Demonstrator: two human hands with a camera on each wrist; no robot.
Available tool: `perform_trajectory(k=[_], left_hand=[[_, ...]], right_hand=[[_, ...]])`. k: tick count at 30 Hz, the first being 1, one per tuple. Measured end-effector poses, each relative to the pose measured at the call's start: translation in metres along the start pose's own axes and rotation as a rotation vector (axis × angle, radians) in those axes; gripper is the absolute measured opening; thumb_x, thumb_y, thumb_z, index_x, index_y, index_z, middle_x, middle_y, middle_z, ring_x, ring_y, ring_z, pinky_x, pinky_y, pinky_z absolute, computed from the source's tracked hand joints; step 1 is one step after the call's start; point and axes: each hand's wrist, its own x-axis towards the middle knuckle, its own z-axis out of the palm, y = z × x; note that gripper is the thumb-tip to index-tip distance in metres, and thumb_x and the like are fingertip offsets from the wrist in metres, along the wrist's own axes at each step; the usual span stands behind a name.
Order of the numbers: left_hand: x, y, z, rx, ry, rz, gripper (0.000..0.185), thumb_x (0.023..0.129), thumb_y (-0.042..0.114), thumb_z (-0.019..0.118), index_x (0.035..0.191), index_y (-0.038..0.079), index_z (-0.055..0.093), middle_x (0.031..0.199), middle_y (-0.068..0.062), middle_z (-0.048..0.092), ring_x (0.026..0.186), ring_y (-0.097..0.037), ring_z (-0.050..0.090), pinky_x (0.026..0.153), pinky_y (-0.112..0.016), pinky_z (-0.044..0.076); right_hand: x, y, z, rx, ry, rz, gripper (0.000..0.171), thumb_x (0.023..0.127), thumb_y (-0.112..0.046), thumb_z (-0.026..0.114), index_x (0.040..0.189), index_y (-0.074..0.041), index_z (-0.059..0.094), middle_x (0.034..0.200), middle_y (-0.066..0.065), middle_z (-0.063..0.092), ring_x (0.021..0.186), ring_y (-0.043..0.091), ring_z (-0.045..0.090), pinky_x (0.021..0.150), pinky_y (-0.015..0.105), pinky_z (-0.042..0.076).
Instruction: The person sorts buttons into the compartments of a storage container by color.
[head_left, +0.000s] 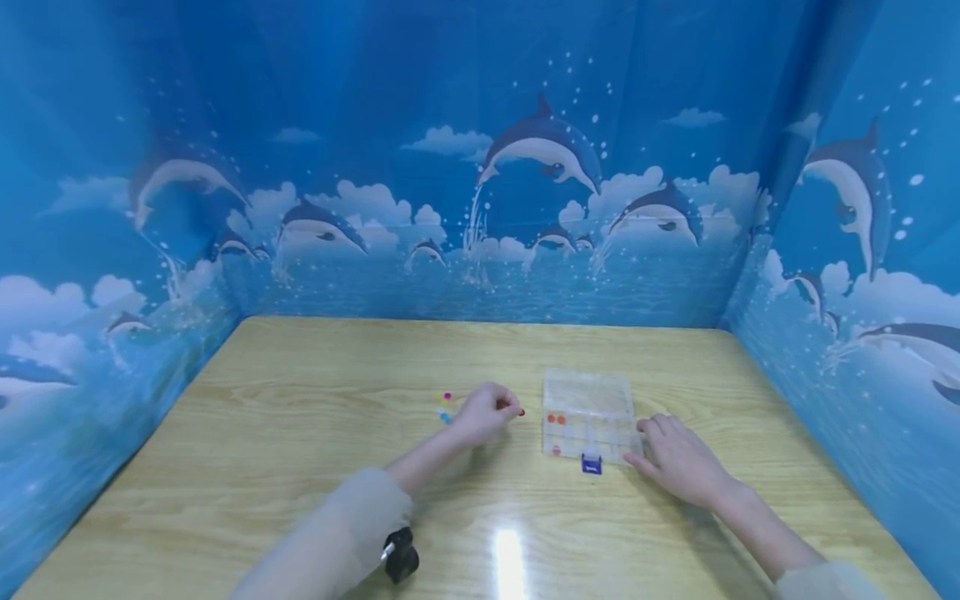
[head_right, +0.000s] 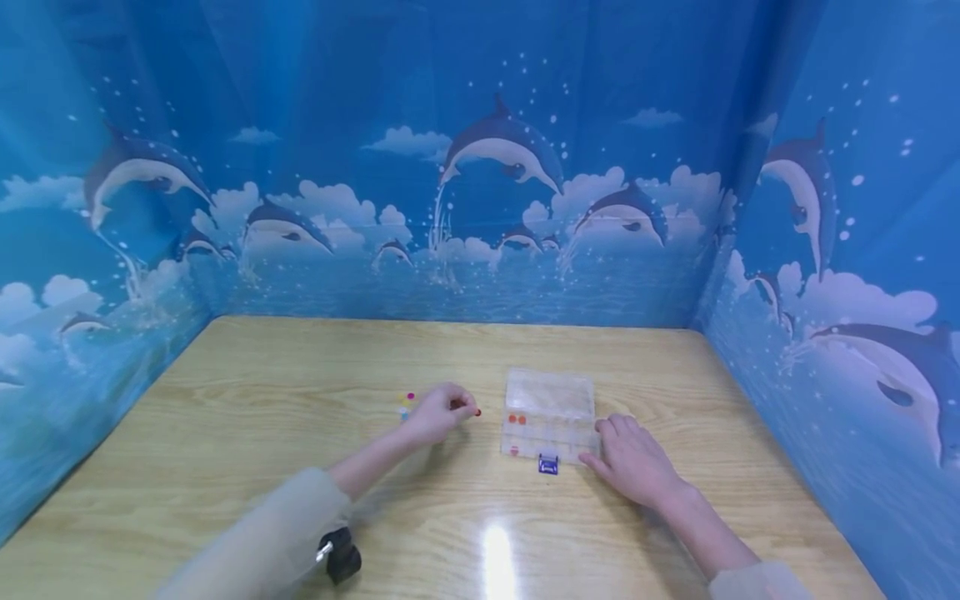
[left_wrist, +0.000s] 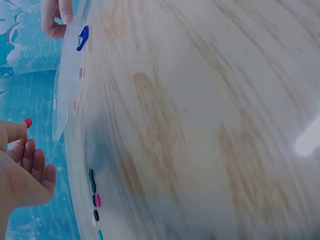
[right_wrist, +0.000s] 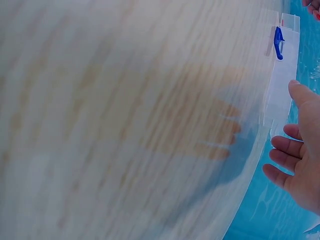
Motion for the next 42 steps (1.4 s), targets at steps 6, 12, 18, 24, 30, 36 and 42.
perform_trajectory(k=[6, 12, 18, 24, 30, 36, 42], left_hand=[[0.003, 0.005, 0.009, -0.003, -0.028, 0.020, 0.010, 0.088, 0.005, 0.058, 0.083, 0.000, 0.065, 0.074, -0.001, 0.057, 0.067, -0.011, 0.048, 0.063, -0.025, 0.042], [0.006, 0.010, 0.020, -0.011, -0.050, 0.017, 0.008, 0.088, 0.006, 0.059, 0.082, 0.002, 0.064, 0.076, -0.002, 0.057, 0.067, -0.011, 0.048, 0.060, -0.023, 0.043], [0.006, 0.016, 0.030, 0.014, -0.073, -0.005, 0.006, 0.087, 0.009, 0.060, 0.084, 0.005, 0.065, 0.079, 0.001, 0.056, 0.070, -0.011, 0.050, 0.061, -0.022, 0.044], [0.009, 0.015, 0.038, 0.024, -0.083, 0.017, 0.007, 0.087, 0.006, 0.060, 0.081, 0.006, 0.065, 0.079, 0.001, 0.056, 0.070, -0.011, 0.050, 0.062, -0.022, 0.045], [0.010, 0.013, 0.043, 0.025, -0.090, 0.002, 0.008, 0.087, 0.005, 0.060, 0.081, 0.006, 0.065, 0.077, 0.002, 0.058, 0.067, -0.010, 0.051, 0.059, -0.021, 0.044], [0.009, 0.014, 0.046, 0.027, -0.093, -0.014, 0.005, 0.086, 0.007, 0.062, 0.082, 0.005, 0.065, 0.082, 0.000, 0.055, 0.072, -0.011, 0.050, 0.063, -0.021, 0.045], [0.011, 0.014, 0.046, 0.038, -0.081, -0.014, 0.005, 0.086, 0.009, 0.063, 0.087, 0.006, 0.066, 0.081, 0.001, 0.058, 0.074, -0.011, 0.053, 0.065, -0.022, 0.046]], right_hand=[[0.000, 0.000, 0.000, 0.002, -0.010, 0.009, 0.049, 0.084, -0.032, 0.066, 0.108, 0.010, 0.056, 0.102, 0.021, 0.056, 0.096, 0.036, 0.053, 0.086, 0.050, 0.042], [0.000, 0.000, 0.000, -0.005, -0.016, 0.011, 0.049, 0.084, -0.032, 0.065, 0.109, 0.009, 0.056, 0.103, 0.021, 0.056, 0.097, 0.036, 0.053, 0.087, 0.050, 0.042], [-0.001, 0.001, 0.000, -0.006, -0.011, 0.007, 0.049, 0.084, -0.032, 0.065, 0.109, 0.009, 0.055, 0.103, 0.022, 0.056, 0.098, 0.037, 0.053, 0.087, 0.050, 0.042], [-0.001, 0.000, 0.000, -0.007, -0.014, 0.003, 0.048, 0.085, -0.032, 0.065, 0.108, 0.009, 0.055, 0.102, 0.021, 0.056, 0.096, 0.035, 0.053, 0.085, 0.049, 0.043], [0.000, -0.001, -0.001, -0.017, -0.023, 0.004, 0.047, 0.085, -0.032, 0.065, 0.107, 0.008, 0.056, 0.101, 0.019, 0.057, 0.094, 0.034, 0.054, 0.083, 0.047, 0.045], [0.000, -0.002, -0.001, -0.016, -0.029, 0.002, 0.048, 0.085, -0.032, 0.065, 0.108, 0.009, 0.055, 0.101, 0.020, 0.057, 0.095, 0.034, 0.054, 0.084, 0.047, 0.044], [0.000, 0.000, 0.000, -0.019, -0.024, 0.001, 0.049, 0.084, -0.032, 0.066, 0.108, 0.010, 0.055, 0.101, 0.020, 0.056, 0.095, 0.034, 0.054, 0.084, 0.047, 0.044]])
